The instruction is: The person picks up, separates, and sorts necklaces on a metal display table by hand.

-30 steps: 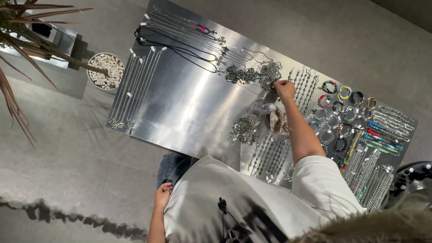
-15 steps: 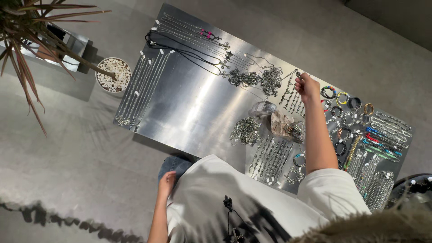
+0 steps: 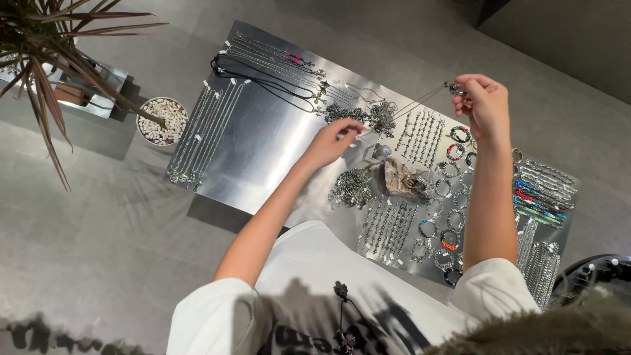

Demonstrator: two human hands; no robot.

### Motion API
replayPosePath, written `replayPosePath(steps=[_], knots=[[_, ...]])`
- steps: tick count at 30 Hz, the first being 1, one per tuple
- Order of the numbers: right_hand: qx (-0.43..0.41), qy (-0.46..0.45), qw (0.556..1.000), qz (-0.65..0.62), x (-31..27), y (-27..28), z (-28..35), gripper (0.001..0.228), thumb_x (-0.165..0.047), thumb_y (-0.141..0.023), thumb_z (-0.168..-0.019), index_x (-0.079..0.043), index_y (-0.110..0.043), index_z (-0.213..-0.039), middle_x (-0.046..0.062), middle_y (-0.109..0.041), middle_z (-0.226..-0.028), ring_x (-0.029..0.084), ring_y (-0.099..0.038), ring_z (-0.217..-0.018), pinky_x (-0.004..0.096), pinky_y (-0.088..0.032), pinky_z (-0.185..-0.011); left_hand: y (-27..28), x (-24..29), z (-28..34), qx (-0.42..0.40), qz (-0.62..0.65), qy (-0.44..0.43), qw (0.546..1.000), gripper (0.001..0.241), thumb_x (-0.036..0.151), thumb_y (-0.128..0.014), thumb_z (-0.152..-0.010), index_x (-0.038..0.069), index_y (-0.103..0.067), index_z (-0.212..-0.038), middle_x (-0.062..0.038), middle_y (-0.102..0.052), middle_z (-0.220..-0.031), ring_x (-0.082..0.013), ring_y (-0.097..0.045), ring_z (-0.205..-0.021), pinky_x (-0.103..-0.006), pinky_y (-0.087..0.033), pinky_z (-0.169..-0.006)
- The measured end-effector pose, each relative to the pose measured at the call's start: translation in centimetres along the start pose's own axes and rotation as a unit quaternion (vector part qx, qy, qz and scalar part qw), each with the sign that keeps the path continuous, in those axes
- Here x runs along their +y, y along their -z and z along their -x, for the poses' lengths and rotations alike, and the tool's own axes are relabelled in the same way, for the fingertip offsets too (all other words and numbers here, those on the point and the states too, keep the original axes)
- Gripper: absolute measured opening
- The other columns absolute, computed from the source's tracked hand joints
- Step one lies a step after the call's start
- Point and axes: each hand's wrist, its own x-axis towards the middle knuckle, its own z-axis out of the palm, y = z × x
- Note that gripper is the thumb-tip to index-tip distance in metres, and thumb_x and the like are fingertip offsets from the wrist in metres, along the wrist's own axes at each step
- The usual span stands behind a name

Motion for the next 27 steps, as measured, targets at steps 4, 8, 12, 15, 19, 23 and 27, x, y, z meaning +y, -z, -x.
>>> replayPosePath(steps=[4,8,12,15,19,23,27], knots=[[0.022,0.065,0.997,-0.017,-4.6,-1.4,2.1,0.014,-0.002,-0.058,-0.100,0.003,-0.070,-0.105,0.005,-0.066,-0.081,0.011,-0.067,-0.067,0.025,-0.053,-0.055,-5.5,1.1,-7.6,0.052,-0.075,-0.008,0.996,0.032,0.023,-0.063,-0.098,0.018,-0.066,-0.130,-0.006,-0.074,-0.117,-0.0182,-0.073,-0.096,-0.0325,-0.057,-0.089],[0.011,0.104,0.993,-0.052,-9.0,-1.9,4.4,0.010,0.001,-0.060,-0.100,0.002,-0.069,-0.103,0.005,-0.065,-0.083,0.012,-0.067,-0.068,0.026,-0.054,-0.057,-9.3,0.9,-12.1,0.057,-0.107,-0.070,0.990,0.046,0.027,-0.069,-0.092,0.017,-0.059,-0.135,-0.010,-0.066,-0.119,-0.0238,-0.068,-0.095,-0.0373,-0.054,-0.087],[-0.019,0.140,0.986,-0.092,-12.0,-1.2,8.7,0.008,0.002,-0.059,-0.104,0.002,-0.067,-0.106,0.007,-0.065,-0.085,0.013,-0.065,-0.068,0.027,-0.052,-0.058,-10.2,1.4,-13.4,0.019,-0.130,-0.130,0.983,0.023,0.025,-0.065,-0.097,0.017,-0.073,-0.116,-0.006,-0.069,-0.114,-0.0231,-0.067,-0.107,-0.0368,-0.054,-0.091],[-0.020,0.180,0.977,-0.116,-12.7,-0.6,12.4,0.009,0.004,-0.057,-0.108,0.004,-0.066,-0.109,0.009,-0.065,-0.084,0.015,-0.065,-0.067,0.030,-0.054,-0.060,-8.6,2.5,-11.6,0.008,-0.090,-0.170,0.981,0.019,0.025,-0.063,-0.100,0.015,-0.076,-0.110,-0.003,-0.072,-0.112,-0.0215,-0.066,-0.112,-0.0360,-0.052,-0.098],[-0.028,0.220,0.972,-0.077,-12.2,-0.6,15.7,0.010,0.005,-0.057,-0.109,0.005,-0.064,-0.116,0.010,-0.067,-0.090,0.016,-0.067,-0.073,0.034,-0.060,-0.071,-3.4,4.7,-5.1,0.001,-0.076,-0.167,0.983,0.016,0.024,-0.069,-0.098,0.015,-0.077,-0.109,-0.001,-0.074,-0.113,-0.0218,-0.060,-0.119,-0.0377,-0.046,-0.107],[-0.087,0.160,0.982,-0.058,-9.6,-2.9,17.6,0.014,0.004,-0.058,-0.103,0.005,-0.064,-0.115,0.009,-0.067,-0.091,0.019,-0.070,-0.079,0.033,-0.059,-0.073,-0.2,8.1,2.4,-0.029,-0.096,-0.180,0.979,0.027,0.016,-0.076,-0.082,0.011,-0.070,-0.108,-0.004,-0.070,-0.117,-0.0263,-0.054,-0.123,-0.0409,-0.042,-0.109],[-0.131,0.102,0.979,-0.117,-5.5,-8.0,19.4,0.011,0.004,-0.062,-0.103,0.008,-0.065,-0.113,0.011,-0.068,-0.094,0.016,-0.067,-0.081,0.031,-0.056,-0.073,-1.1,12.2,9.4,0.038,-0.049,-0.187,0.980,0.020,0.015,-0.072,-0.092,0.009,-0.063,-0.109,-0.005,-0.066,-0.124,-0.0242,-0.059,-0.125,-0.0399,-0.042,-0.111]])
